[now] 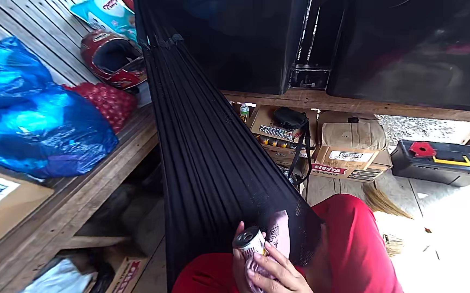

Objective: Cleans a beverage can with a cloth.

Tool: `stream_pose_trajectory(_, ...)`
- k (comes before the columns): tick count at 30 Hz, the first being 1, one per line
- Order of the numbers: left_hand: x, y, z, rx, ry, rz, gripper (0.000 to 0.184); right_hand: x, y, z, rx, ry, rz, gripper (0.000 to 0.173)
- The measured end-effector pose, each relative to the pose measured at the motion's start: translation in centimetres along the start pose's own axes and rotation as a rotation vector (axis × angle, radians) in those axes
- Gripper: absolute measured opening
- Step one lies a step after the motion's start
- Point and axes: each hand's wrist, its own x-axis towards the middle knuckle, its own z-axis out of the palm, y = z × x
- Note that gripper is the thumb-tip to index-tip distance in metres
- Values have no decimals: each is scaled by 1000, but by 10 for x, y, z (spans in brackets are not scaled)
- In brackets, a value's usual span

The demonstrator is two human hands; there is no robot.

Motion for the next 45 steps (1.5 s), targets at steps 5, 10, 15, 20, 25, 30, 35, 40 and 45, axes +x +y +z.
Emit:
stream_pose_trajectory(5, -32, -5, 18, 60, 75, -72, 44, 29, 15, -22, -148, 14, -26, 62)
stream_pose_trajectory(10, -24, 16, -6, 154, 49, 12, 65, 38, 0, 6, -155, 63, -12, 57)
stream_pose_trajectory(15, -2, 57, -59, 348, -25, 77, 67, 3, -29, 85, -143, 117, -13, 52)
stream_pose_trajectory(20, -12, 86, -95, 206, -57, -82, 65, 25, -47, 124, 38, 310, -17, 28)
stream_pose_trajectory(25, -12, 109, -122, 113, -1, -296, 64, 64, -45, 112, 280, 514, 144, 24)
stream_pose_trajectory(30, -6, 111, -125, 48, -37, -298, 50, 55, -64, 112, 433, 248, 100, 22)
stream_pose_trajectory(35, -14, 82, -90, 140, 92, -227, 42, 39, -29, 97, 56, 121, -114, 30)
stream_pose_trajectory(40, -29, 48, -20, -24, 146, -266, 52, 55, 6, 28, 43, 138, -86, 49)
stream_pose_trajectory(45, -10, 22, 20, -143, 73, -206, 63, 3, 12, 8, -145, 155, 22, 50)
